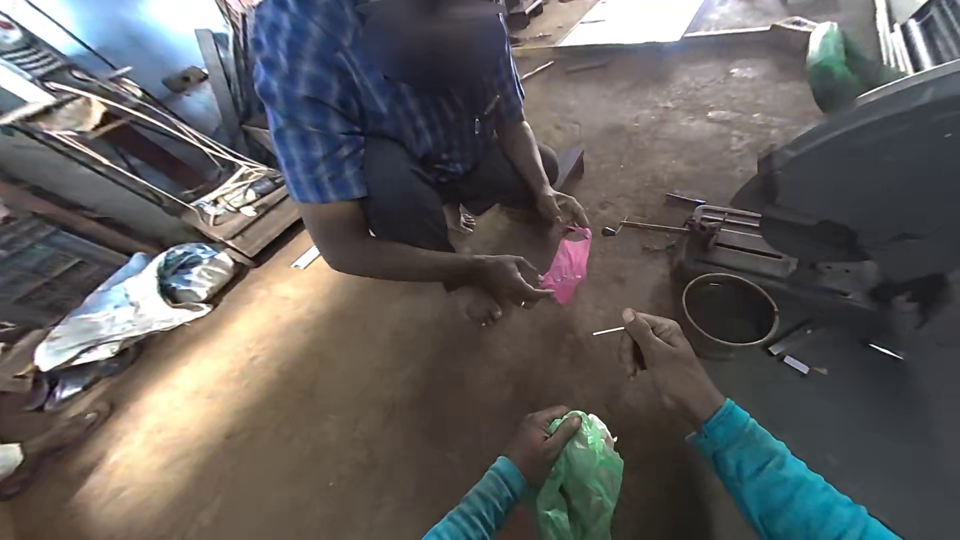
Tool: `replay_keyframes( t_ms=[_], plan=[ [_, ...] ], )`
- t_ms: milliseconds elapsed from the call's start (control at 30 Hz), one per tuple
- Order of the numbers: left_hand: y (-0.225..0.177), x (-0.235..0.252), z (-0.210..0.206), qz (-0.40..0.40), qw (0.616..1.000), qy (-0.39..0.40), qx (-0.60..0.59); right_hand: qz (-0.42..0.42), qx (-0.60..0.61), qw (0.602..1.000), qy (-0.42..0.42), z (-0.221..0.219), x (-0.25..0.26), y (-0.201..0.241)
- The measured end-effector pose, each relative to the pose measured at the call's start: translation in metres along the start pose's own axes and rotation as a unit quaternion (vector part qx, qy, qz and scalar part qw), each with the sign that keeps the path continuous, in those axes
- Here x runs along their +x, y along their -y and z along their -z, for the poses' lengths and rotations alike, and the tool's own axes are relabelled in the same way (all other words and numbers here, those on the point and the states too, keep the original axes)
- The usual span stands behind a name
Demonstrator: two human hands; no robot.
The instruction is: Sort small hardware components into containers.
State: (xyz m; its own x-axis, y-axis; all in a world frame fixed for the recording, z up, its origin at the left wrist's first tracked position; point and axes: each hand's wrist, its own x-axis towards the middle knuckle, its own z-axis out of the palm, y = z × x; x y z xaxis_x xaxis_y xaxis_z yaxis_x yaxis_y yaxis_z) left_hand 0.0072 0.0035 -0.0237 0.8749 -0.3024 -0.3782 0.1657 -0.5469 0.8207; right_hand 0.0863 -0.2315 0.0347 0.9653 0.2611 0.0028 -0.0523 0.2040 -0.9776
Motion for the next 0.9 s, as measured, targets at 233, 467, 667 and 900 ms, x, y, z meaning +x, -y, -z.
replay_keyframes(
  t_ms=[233,467,667,900],
  plan=[
    [-0.001,0.000,0.001,0.001,1.000,0.008,0.003,-0.009,-0.021,1.000,0.005,0.007,0.001,-0.004],
    [0.000,-0.002,0.001,0.015,0.999,0.022,0.018,-0.069,-0.070,0.992,0.074,0.006,0.001,-0.006],
    [-0.003,-0.004,0.002,0.014,0.999,0.024,0.028,-0.133,-0.036,0.981,0.138,-0.004,0.003,0.006],
    [-0.008,-0.009,0.004,0.023,0.999,0.041,0.017,-0.134,0.043,0.990,0.022,-0.010,0.005,0.002]
  ],
)
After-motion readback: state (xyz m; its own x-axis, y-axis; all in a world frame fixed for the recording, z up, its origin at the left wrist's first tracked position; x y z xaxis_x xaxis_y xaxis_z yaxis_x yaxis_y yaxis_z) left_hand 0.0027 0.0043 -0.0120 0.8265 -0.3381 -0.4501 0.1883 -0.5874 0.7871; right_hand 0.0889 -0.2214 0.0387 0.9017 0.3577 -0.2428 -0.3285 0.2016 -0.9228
